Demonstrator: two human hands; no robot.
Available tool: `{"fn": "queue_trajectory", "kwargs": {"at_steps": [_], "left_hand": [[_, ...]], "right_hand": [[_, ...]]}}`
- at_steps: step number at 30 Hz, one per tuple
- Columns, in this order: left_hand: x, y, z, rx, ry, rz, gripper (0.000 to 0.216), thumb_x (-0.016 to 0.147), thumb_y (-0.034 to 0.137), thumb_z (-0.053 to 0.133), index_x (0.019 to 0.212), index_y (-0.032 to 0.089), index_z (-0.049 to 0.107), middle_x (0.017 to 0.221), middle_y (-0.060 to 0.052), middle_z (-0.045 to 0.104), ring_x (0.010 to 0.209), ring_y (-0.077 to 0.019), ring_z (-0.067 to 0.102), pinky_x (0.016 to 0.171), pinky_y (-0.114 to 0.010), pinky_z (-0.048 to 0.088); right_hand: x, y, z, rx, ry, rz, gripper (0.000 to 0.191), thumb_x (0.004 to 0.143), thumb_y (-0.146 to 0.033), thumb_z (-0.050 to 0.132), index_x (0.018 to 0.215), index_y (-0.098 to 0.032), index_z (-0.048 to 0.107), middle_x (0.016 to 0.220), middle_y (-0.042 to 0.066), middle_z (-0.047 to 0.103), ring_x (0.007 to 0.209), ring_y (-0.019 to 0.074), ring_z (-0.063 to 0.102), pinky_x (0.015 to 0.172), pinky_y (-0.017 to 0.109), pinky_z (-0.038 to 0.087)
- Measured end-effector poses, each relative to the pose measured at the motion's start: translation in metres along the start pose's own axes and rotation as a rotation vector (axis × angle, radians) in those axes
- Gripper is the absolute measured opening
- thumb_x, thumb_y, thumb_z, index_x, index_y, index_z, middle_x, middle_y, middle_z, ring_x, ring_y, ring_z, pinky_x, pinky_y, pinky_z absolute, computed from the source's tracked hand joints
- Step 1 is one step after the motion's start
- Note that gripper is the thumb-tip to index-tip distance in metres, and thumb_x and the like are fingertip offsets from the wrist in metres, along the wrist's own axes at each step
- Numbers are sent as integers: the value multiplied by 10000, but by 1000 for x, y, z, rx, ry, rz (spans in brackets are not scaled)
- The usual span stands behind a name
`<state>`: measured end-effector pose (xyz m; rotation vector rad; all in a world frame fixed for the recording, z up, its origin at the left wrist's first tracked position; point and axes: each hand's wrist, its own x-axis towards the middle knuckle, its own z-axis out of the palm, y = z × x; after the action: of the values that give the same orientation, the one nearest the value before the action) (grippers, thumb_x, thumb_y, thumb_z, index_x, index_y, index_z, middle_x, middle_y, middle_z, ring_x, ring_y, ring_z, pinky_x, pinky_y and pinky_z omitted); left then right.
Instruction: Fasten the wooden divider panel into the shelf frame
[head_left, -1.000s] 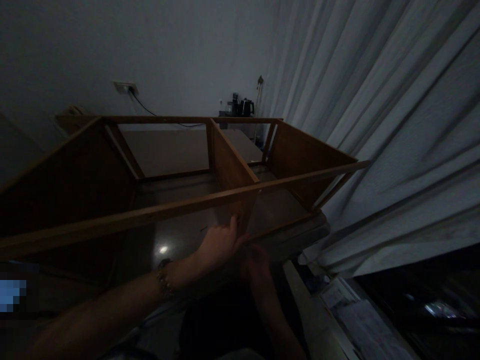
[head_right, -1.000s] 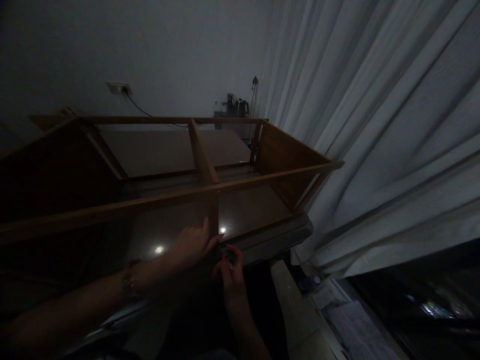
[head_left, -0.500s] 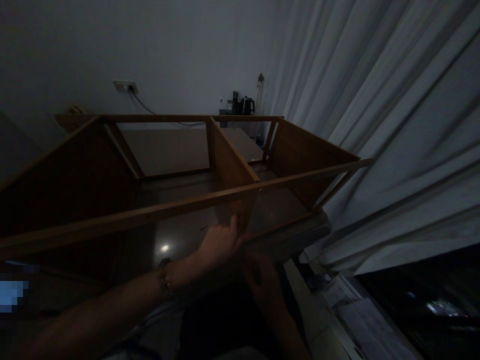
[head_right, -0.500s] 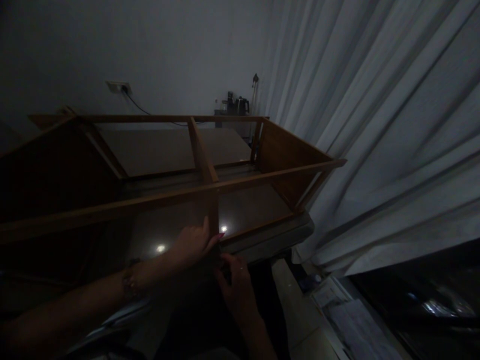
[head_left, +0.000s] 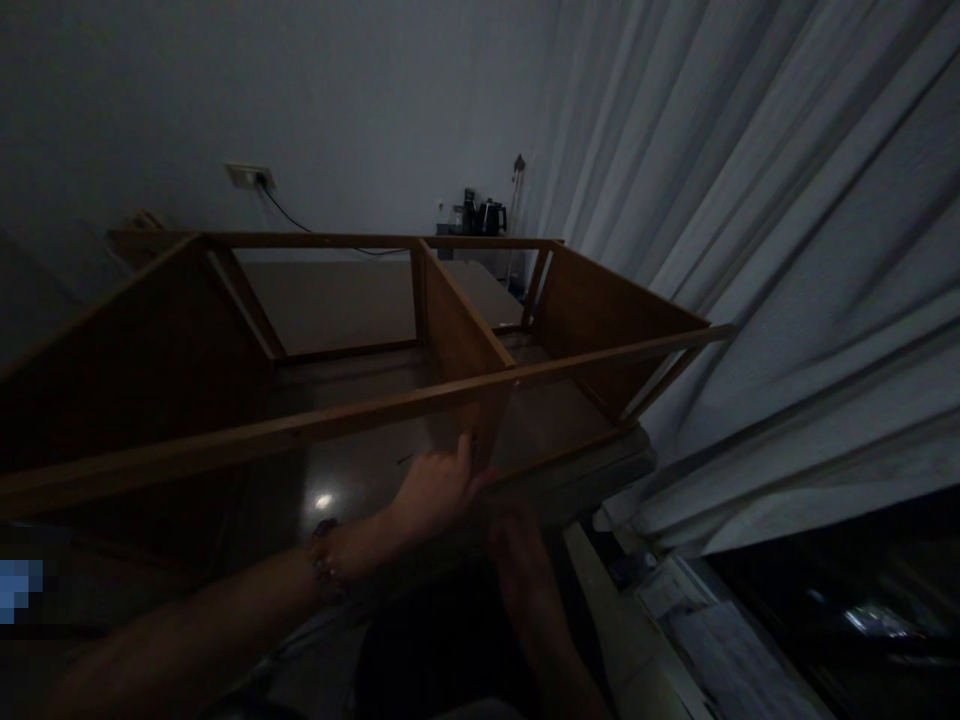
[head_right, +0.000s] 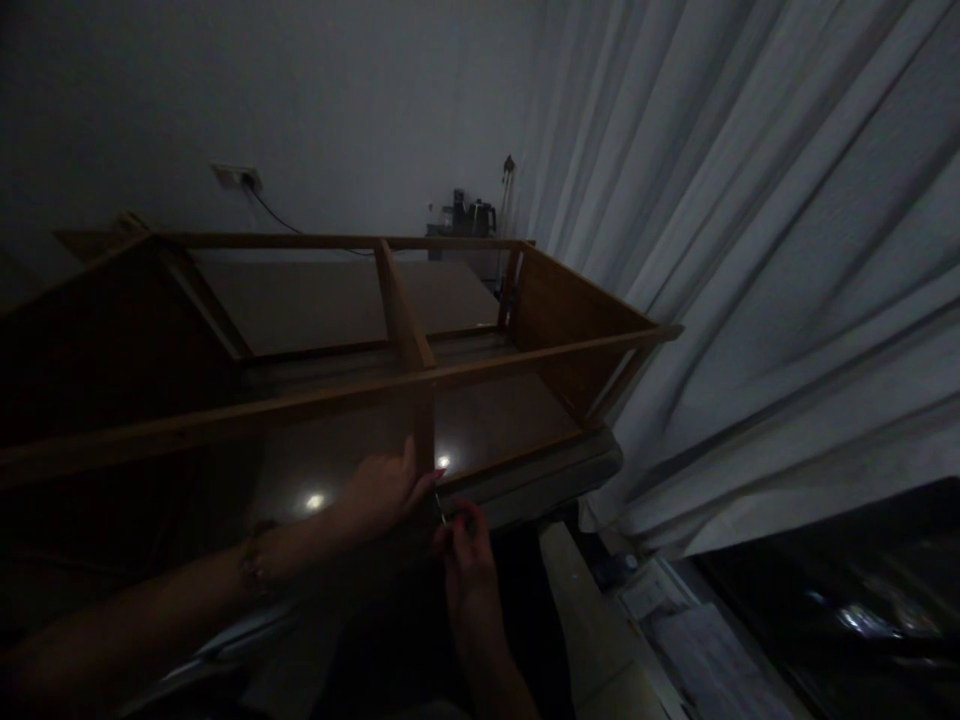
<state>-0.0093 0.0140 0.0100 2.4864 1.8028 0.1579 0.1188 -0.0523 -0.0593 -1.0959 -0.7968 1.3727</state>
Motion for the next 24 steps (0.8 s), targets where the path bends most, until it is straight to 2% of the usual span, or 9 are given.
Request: {"fn": "queue_trajectory", "kwargs": {"at_steps": [3, 7, 10, 13, 16, 18, 22, 24], "left_hand": [[0, 0, -1, 14, -14, -13, 543, 853, 473, 209, 1195, 59, 283, 787, -129, 650, 709, -214, 639, 595, -270, 446], [0, 1, -3, 18, -23, -8, 574, 848, 494, 182, 1197, 48, 276, 770, -133, 651, 692, -223, 640, 576, -281, 445], [0, 1, -4, 2, -20, 1, 569, 845, 504, 174, 1182, 62, 292, 776, -127, 655, 688, -230, 640, 560, -284, 444], [0, 1, -3, 1, -20, -7, 577, 846, 506, 168, 1190, 58, 285, 785, -134, 654, 694, -224, 641, 569, -280, 443], [0, 0, -2, 5, -4, -8, 584, 848, 500, 179, 1212, 51, 257, 782, -136, 653, 693, -218, 641, 579, -279, 443], [1, 0, -2, 3, -2, 7, 568, 853, 485, 188, 1213, 52, 261, 777, -132, 653, 691, -217, 640, 583, -283, 446], [1, 1, -2, 1, 6, 35, 600, 841, 510, 186, 1205, 43, 283, 778, -143, 654, 699, -240, 637, 587, -317, 455], [2, 1, -2, 5, 12, 16, 622, 828, 538, 178, 1199, 54, 300, 757, -139, 654, 673, -239, 638, 572, -322, 457]], "right_hand": [[-4, -2, 2, -164, 22, -75, 265, 846, -367, 397, 1028, -203, 497, 819, 26, 619, 739, 143, 583, 620, 235, 445], [-4, -7, -3, -670, 55, -347, 277, 812, -351, 474, 1026, -179, 507, 877, 58, 623, 811, 177, 574, 718, 283, 434], [-1, -11, -10, -981, 23, -497, 236, 834, -308, 440, 997, -172, 544, 927, 87, 625, 852, 202, 572, 763, 324, 418], [2, -16, -13, -1144, -48, -558, 254, 867, -256, 371, 1037, -176, 542, 962, 87, 636, 865, 201, 585, 781, 335, 414], [3, -20, -12, -1209, -138, -590, 277, 863, -264, 389, 1090, -173, 519, 971, 85, 647, 856, 200, 602, 791, 337, 416], [4, -21, -11, -1208, -148, -595, 284, 869, -270, 369, 1088, -172, 520, 978, 88, 648, 865, 205, 605, 780, 336, 426], [6, -14, -12, -1080, -84, -554, 316, 875, -321, 315, 1049, -175, 535, 996, 107, 641, 856, 206, 617, 711, 294, 461], [7, -7, -11, -956, -6, -470, 338, 851, -412, 339, 993, -185, 546, 883, 99, 669, 723, 201, 646, 590, 260, 474]]}}
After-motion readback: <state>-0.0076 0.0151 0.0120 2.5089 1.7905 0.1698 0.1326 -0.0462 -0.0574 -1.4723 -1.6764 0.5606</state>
